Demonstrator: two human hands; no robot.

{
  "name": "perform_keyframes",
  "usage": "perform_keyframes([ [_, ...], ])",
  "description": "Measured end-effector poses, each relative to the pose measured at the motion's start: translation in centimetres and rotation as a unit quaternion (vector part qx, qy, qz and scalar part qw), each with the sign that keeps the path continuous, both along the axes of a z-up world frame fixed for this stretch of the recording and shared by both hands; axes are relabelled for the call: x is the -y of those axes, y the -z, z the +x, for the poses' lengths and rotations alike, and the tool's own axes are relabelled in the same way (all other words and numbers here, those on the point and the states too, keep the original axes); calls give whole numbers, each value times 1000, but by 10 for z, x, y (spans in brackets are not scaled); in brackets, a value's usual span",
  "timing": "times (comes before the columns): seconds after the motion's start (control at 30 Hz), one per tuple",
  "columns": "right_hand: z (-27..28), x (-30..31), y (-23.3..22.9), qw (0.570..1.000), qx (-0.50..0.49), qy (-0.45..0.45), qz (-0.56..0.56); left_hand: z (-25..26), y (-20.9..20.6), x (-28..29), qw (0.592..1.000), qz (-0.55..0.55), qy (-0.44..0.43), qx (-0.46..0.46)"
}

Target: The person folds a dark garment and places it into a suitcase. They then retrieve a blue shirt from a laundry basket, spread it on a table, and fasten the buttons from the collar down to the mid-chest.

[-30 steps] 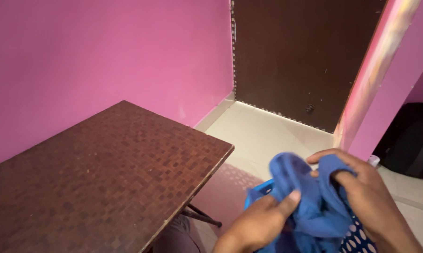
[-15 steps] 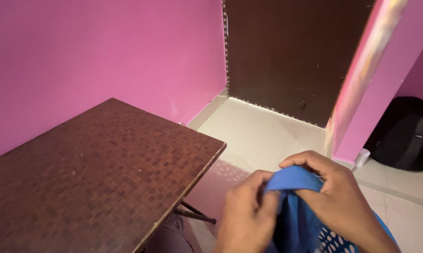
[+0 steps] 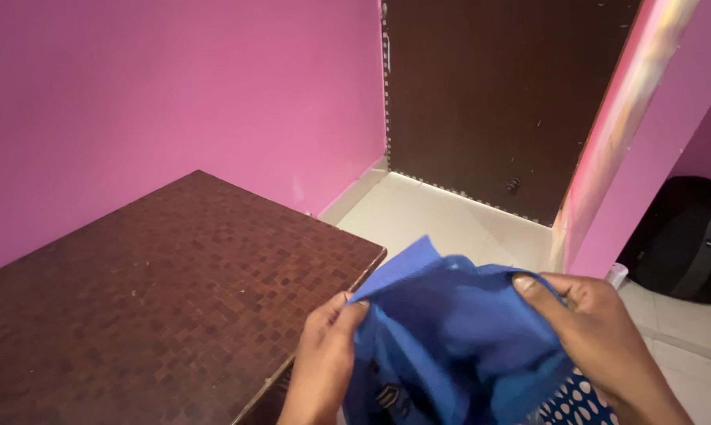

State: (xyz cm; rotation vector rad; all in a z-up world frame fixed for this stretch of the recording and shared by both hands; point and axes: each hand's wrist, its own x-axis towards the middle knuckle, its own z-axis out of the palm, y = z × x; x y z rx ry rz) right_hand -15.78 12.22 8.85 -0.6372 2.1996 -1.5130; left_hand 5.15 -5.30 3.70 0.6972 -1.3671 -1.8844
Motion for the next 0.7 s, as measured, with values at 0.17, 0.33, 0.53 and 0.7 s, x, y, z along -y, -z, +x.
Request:
perform_keyframes([
  [0.17, -2, 1, 5, 994, 38, -91, -52, 5, 7, -1, 1000, 4, 1, 28],
  [0.33, -8, -3, 7, 995, 24, -62, -78, 6, 13, 0, 1000, 0, 0, 4],
  [0.53, -11, -8, 2, 993, -44, -97, -41, 7, 5, 1, 998, -57, -23, -5],
  [0.7, -13, -6, 4, 970, -88, -170, 151, 0, -56, 13, 997, -69, -36, -29],
])
